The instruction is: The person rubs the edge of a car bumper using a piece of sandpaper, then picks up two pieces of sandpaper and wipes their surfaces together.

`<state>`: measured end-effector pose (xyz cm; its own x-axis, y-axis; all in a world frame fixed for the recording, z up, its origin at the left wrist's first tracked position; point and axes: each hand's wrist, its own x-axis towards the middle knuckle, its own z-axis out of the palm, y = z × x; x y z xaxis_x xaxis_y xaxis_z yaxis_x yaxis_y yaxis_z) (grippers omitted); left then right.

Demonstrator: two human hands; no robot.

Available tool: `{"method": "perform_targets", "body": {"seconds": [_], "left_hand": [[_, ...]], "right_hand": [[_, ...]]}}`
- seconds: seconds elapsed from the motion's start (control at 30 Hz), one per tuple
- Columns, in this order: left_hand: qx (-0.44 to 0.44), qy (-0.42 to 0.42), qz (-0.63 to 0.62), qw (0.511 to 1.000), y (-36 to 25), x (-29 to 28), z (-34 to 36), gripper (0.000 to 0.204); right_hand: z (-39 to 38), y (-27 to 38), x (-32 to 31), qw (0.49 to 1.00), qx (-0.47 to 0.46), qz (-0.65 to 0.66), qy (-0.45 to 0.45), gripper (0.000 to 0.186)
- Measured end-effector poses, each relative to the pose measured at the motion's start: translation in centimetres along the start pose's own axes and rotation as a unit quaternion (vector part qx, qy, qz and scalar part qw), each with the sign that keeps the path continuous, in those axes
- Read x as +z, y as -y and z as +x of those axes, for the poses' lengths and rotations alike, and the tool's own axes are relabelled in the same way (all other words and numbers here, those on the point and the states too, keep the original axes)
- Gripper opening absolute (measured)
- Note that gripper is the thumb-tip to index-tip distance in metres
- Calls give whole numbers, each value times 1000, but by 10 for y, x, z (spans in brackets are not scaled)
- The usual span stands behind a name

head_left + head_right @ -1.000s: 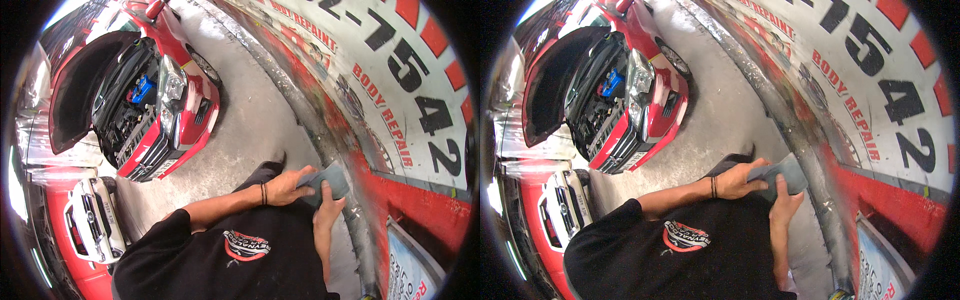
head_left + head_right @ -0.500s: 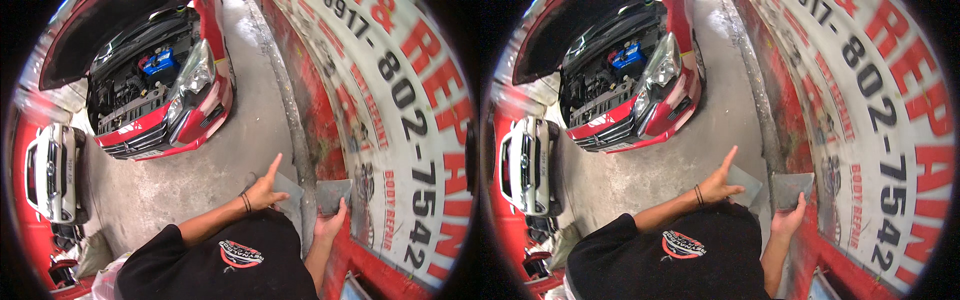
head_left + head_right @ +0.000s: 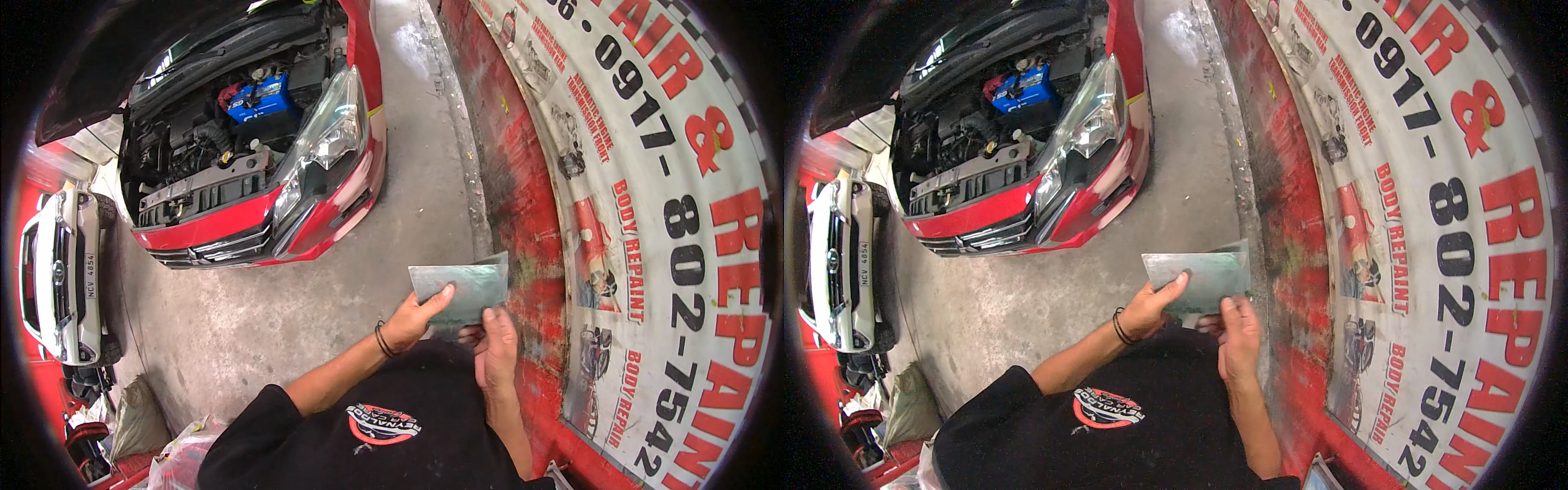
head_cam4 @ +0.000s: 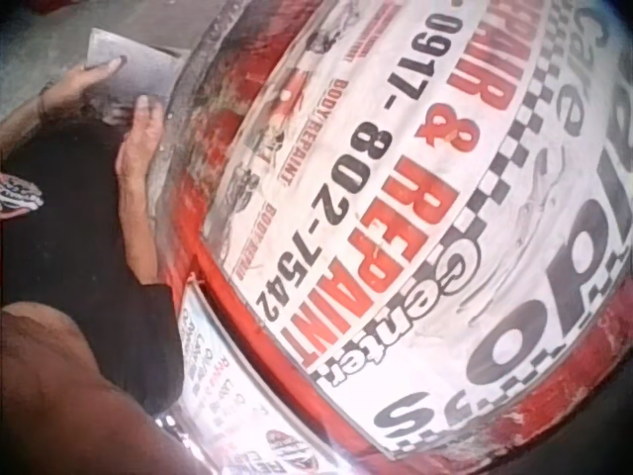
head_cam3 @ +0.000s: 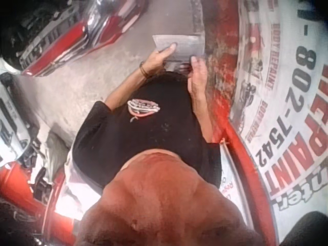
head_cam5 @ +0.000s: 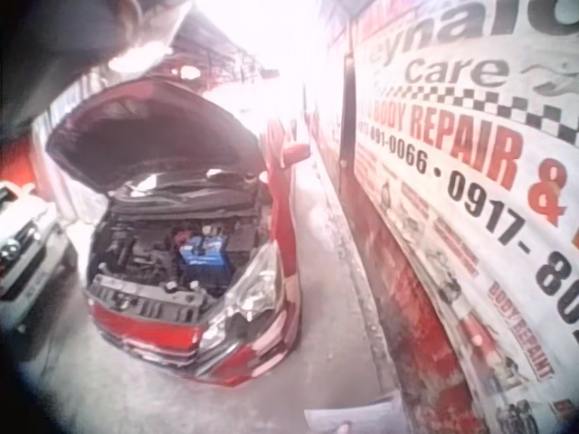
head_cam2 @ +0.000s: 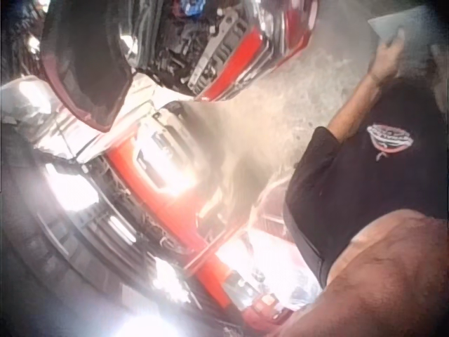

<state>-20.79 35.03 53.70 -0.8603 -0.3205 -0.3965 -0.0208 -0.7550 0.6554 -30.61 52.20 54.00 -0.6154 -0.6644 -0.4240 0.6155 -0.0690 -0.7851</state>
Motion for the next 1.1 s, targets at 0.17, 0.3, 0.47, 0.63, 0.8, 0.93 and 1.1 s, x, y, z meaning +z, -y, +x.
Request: {"method": "perform_targets", "body": {"seconds": [0.17, 0.3, 0.47, 0.63, 0.8, 0.93, 1.1], "left_hand": [[-30, 60, 45, 997, -26, 7, 35, 53], [36, 116, 161, 980, -42, 37, 88, 49], [112, 17, 311, 944, -55, 47, 164, 51], [266, -43, 418, 868, -85, 69, 232, 66], [202, -17, 393, 897, -114, 81, 277, 69], [140, 7, 481, 866, -114, 17, 318, 63], [-7, 53, 779, 625, -125, -110, 368, 57]], "right_hand": [[38, 25, 3, 989, -10, 139, -41, 53], [93, 52, -3, 956, 12, 294, 19, 64], [187, 85, -12, 953, 89, 274, 96, 56], [257, 116, -26, 947, 114, 284, 99, 55], [302, 130, -49, 948, 124, 293, 32, 57], [329, 130, -76, 950, 103, 289, -61, 57], [348, 121, -101, 950, 47, 262, -165, 58]]}}
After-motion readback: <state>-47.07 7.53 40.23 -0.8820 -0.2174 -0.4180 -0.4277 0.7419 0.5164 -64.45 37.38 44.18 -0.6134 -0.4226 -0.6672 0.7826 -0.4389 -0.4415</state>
